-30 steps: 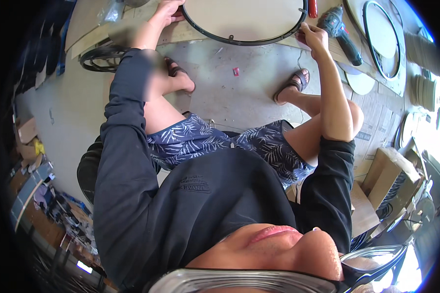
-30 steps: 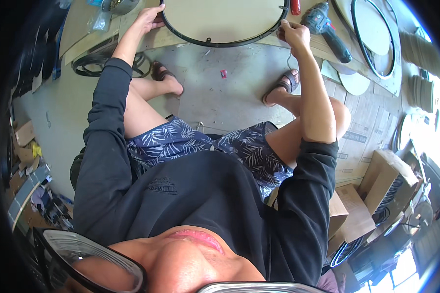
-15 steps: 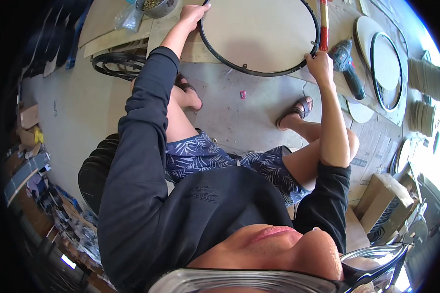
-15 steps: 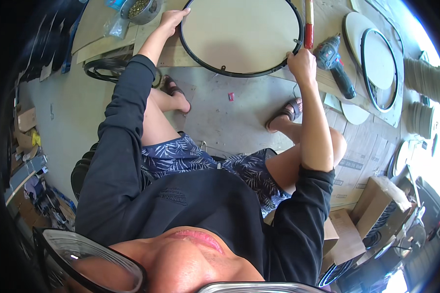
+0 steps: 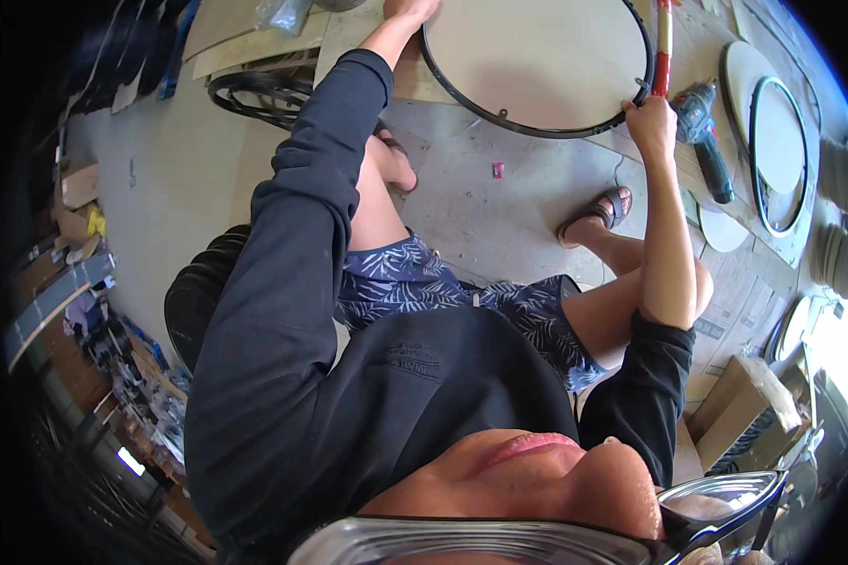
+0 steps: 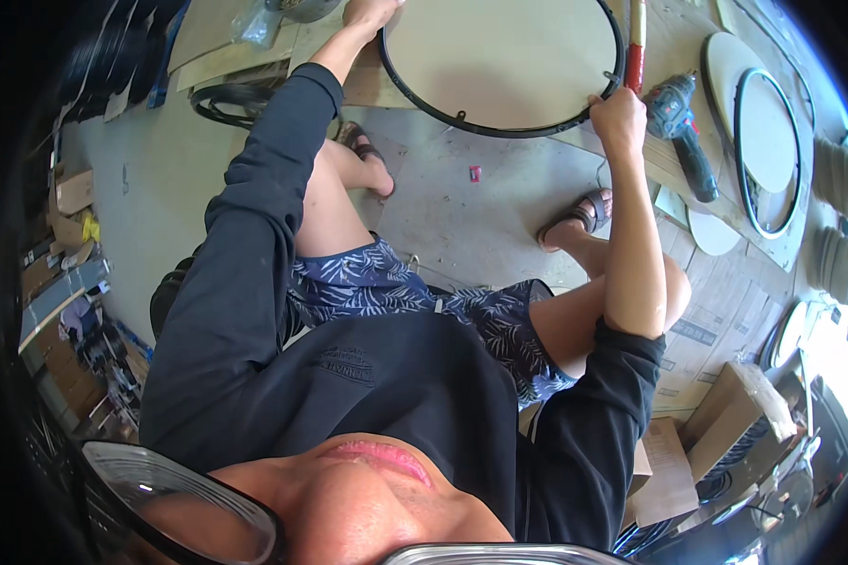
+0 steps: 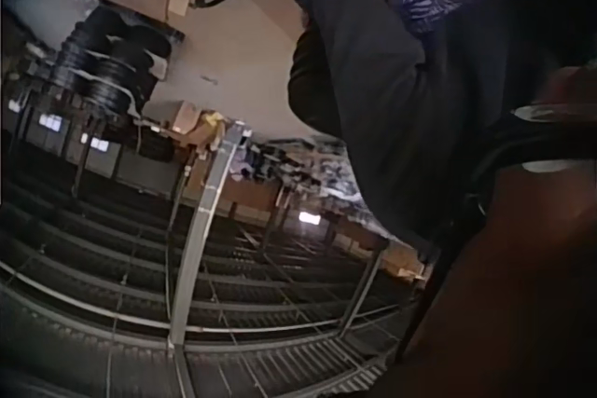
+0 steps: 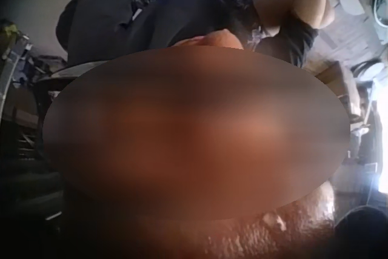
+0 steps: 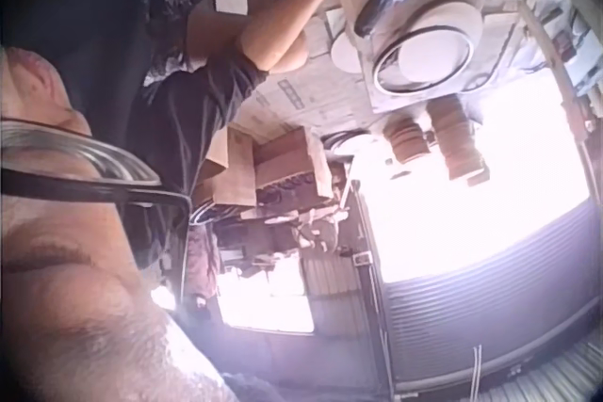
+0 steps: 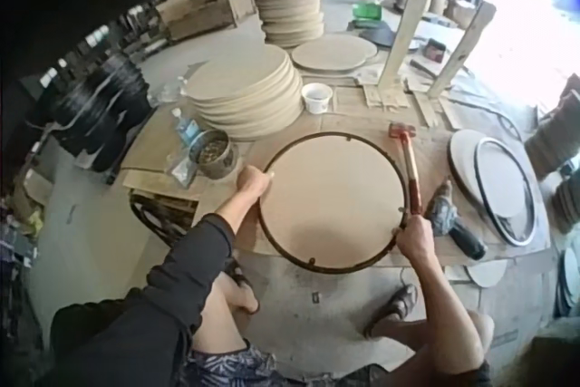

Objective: Fitting a black rim onto a round wooden board and securing it with screws using a power drill.

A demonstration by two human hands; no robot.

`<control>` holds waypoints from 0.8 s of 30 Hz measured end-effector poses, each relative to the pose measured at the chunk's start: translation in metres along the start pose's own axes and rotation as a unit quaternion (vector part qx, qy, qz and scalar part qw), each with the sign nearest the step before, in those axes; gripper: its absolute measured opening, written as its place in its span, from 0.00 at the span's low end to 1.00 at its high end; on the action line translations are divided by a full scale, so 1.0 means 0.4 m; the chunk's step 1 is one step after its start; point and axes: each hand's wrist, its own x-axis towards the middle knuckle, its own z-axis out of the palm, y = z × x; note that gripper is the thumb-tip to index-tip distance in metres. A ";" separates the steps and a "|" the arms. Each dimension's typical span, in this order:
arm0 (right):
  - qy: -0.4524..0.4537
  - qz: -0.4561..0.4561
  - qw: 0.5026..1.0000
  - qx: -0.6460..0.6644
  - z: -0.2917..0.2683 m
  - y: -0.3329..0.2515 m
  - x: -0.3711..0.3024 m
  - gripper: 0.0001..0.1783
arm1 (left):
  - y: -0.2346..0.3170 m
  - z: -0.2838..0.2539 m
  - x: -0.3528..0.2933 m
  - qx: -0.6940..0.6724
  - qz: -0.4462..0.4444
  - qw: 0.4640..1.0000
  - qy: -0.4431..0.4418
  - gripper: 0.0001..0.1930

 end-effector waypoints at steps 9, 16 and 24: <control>0.000 -0.040 0.999 0.014 0.014 0.017 0.003 0.26 | -0.075 -0.071 0.004 -0.239 -0.016 0.966 -0.096 0.22; 0.009 -0.040 0.999 -0.026 -0.078 0.146 0.049 0.20 | -0.153 -0.244 0.193 -0.072 0.123 0.985 0.101 0.09; 0.008 0.010 0.996 -0.087 -0.174 0.405 0.102 0.37 | -0.398 -0.307 0.639 0.221 0.213 0.951 0.022 0.16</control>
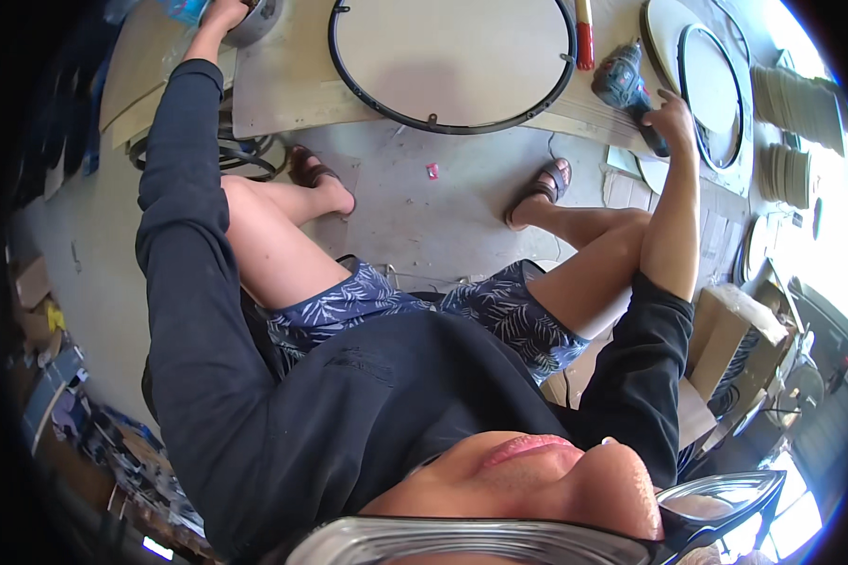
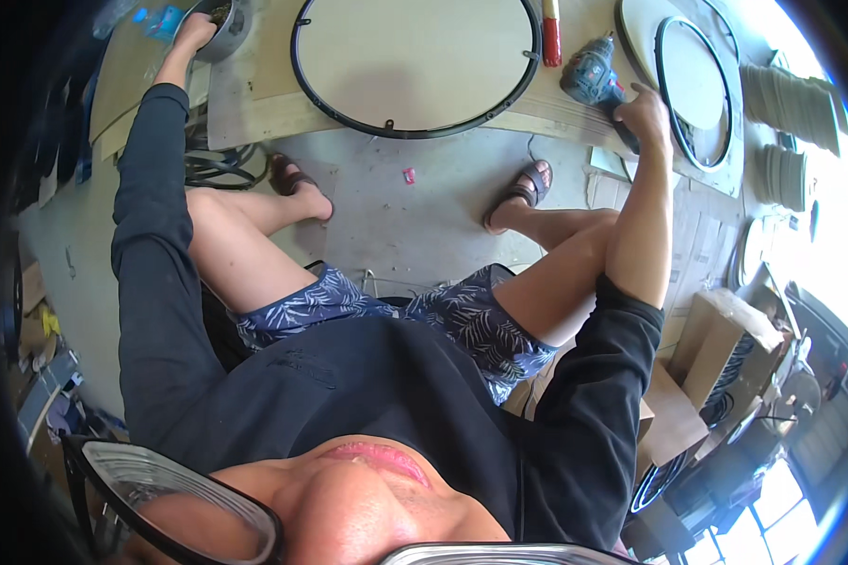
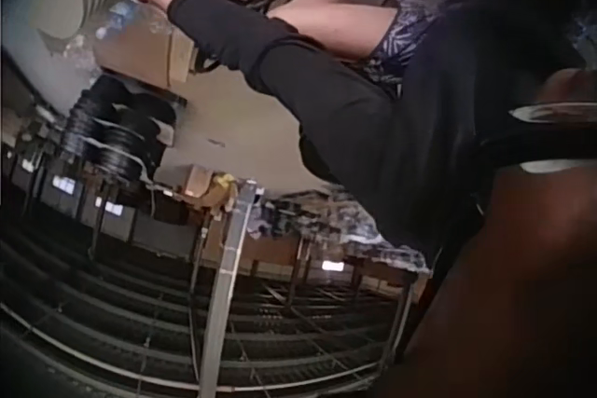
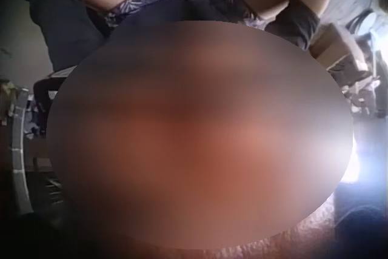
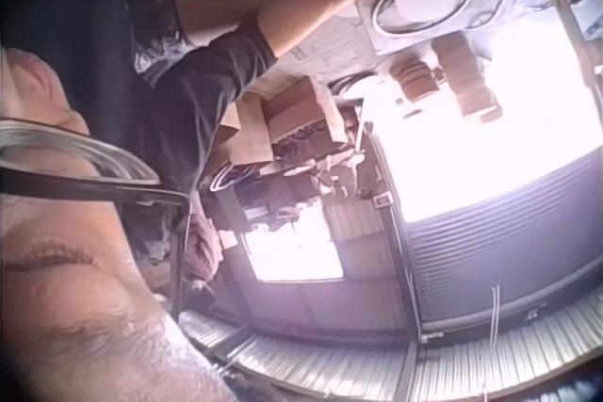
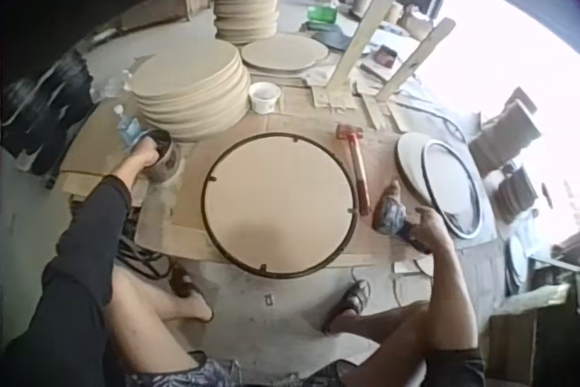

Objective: Fitting a black rim onto a round wooden board and securing it with screws using a power drill.

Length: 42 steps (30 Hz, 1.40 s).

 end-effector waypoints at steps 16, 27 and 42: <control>0.094 0.093 0.977 0.168 -0.094 -0.148 -0.118 0.44 | 0.404 -0.221 -0.367 -0.494 -0.153 0.830 0.209 0.09; -0.073 -0.053 0.648 0.757 -0.277 -0.617 -0.347 0.23 | 0.837 -0.267 -0.629 -0.888 -0.019 0.457 -0.050 0.06; -0.226 -0.048 0.627 0.744 -0.182 -0.726 -0.334 0.26 | 0.899 -0.234 -0.579 -0.892 -0.020 0.434 -0.123 0.07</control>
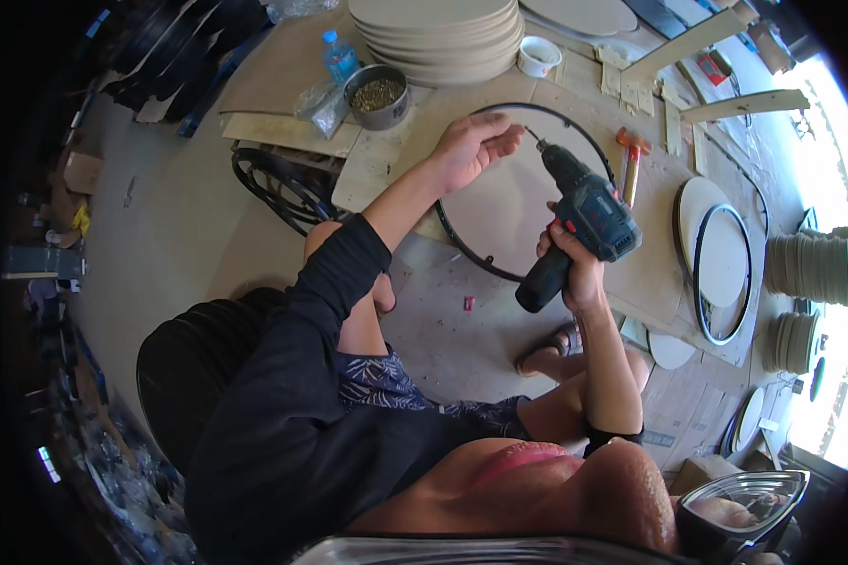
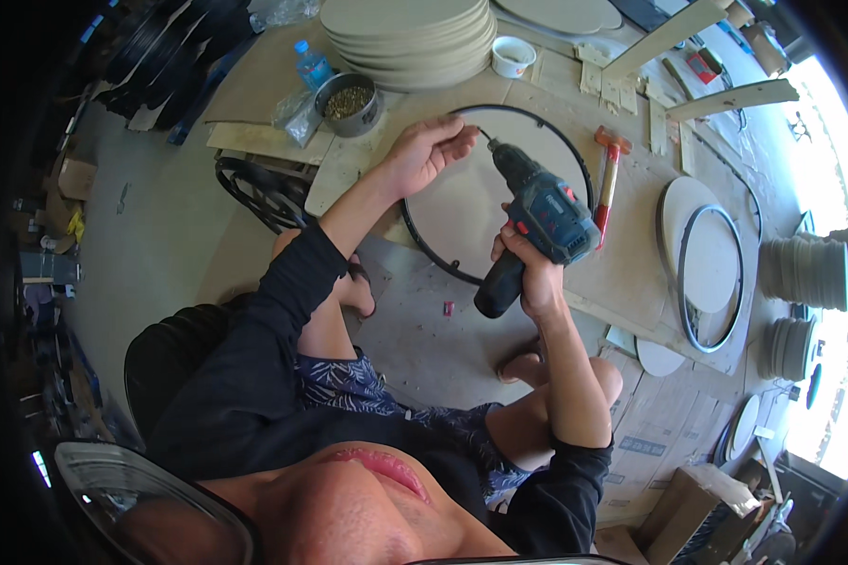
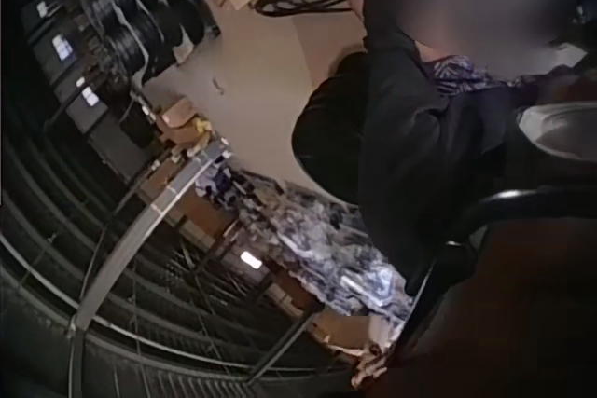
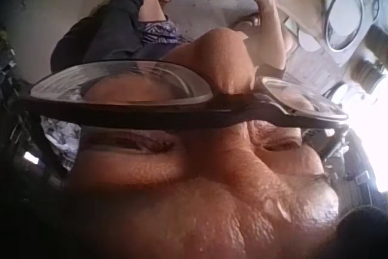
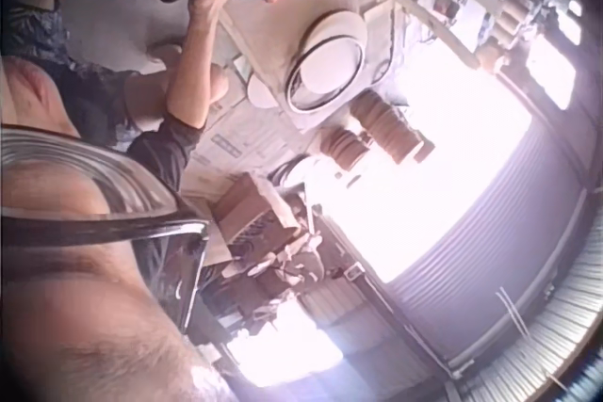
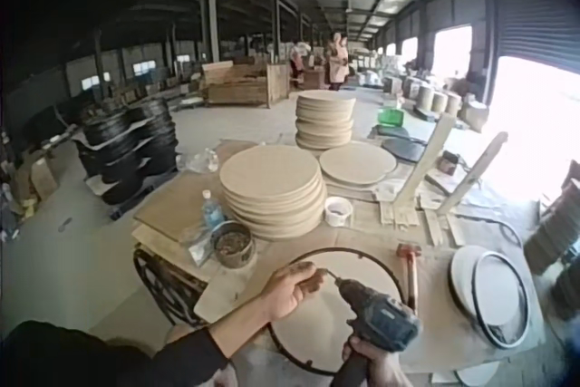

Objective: Fitting a black rim onto a round wooden board and securing it with screws using a power drill.

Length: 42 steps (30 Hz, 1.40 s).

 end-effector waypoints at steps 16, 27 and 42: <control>-0.022 0.011 1.000 -0.008 -0.008 -0.006 -0.039 0.28 | -0.004 -0.029 -0.020 0.009 -0.014 0.992 -0.127 0.10; -0.012 0.010 1.000 -0.022 -0.013 -0.003 -0.033 0.27 | -0.034 -0.040 0.007 -0.049 -0.057 0.989 -0.125 0.08; -0.001 0.005 0.997 -0.077 -0.024 -0.007 -0.032 0.25 | -0.030 -0.037 0.010 0.045 -0.048 0.994 -0.089 0.07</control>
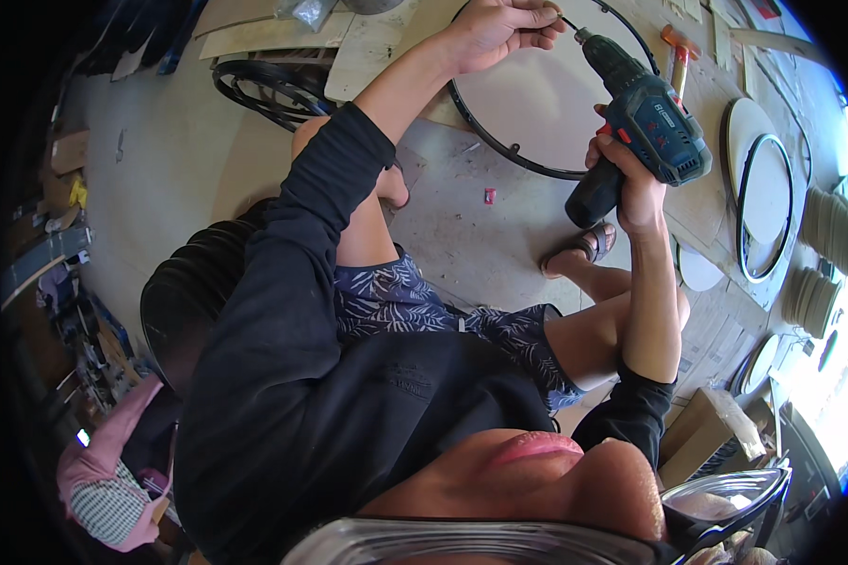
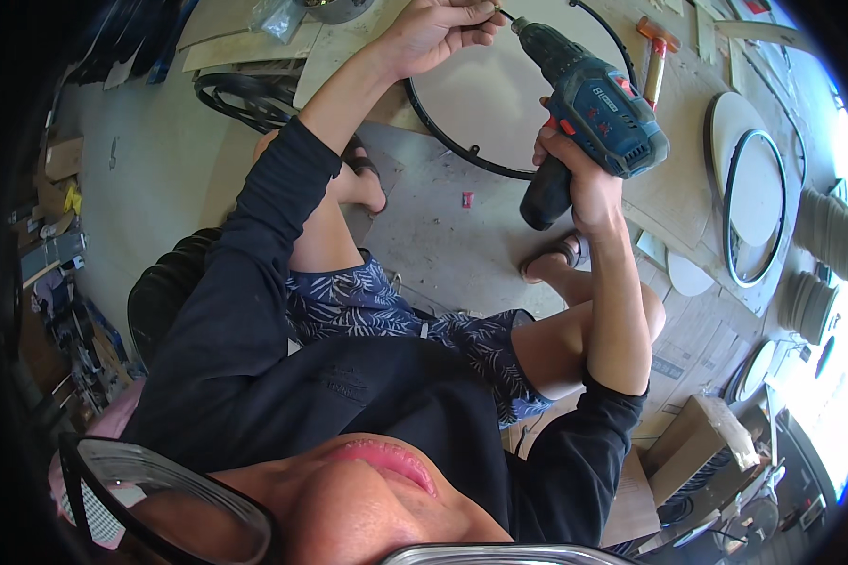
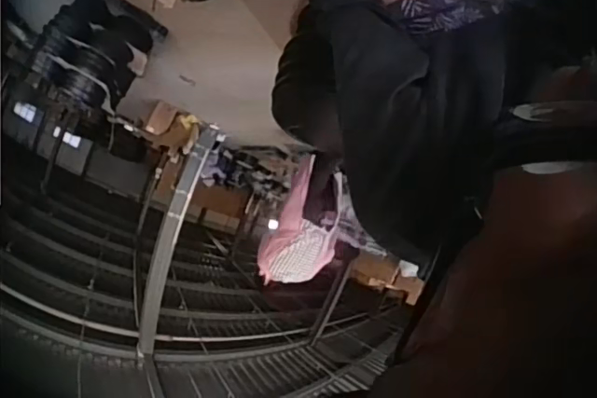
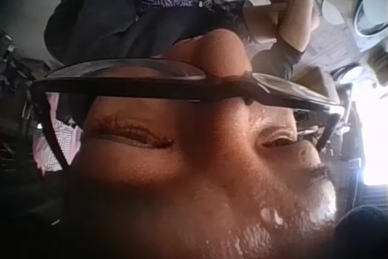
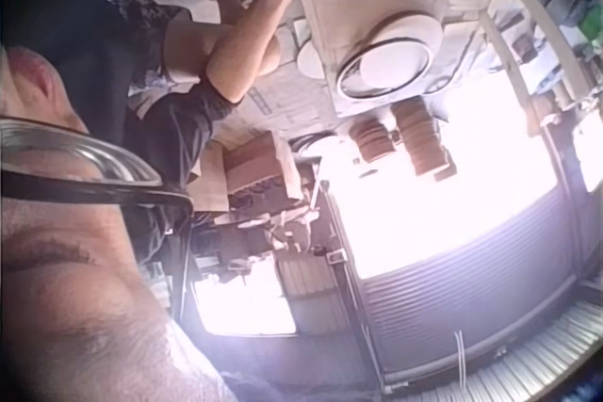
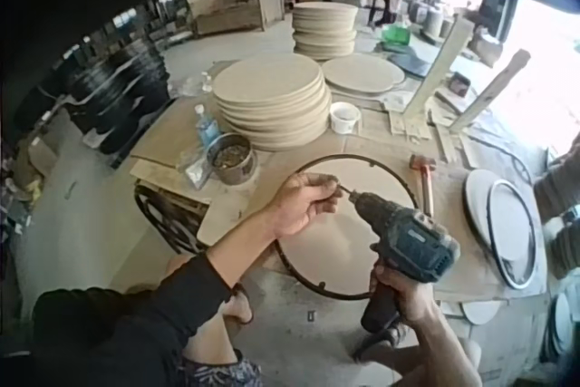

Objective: Fitting a black rim onto a round wooden board and securing it with screws using a power drill.

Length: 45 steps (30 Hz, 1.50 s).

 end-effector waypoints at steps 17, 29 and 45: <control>0.000 -0.005 0.999 0.036 -0.111 0.006 -0.043 0.26 | -0.004 0.046 -0.015 0.147 -0.046 0.988 0.005 0.21; 0.171 0.058 0.967 -0.180 -0.375 -0.087 -0.060 0.17 | -0.054 -0.387 0.003 0.574 -0.110 0.739 0.335 0.14; 0.153 0.169 0.942 -0.246 -0.422 -0.002 -0.060 0.19 | -0.045 -0.327 0.013 0.462 -0.164 0.797 0.353 0.20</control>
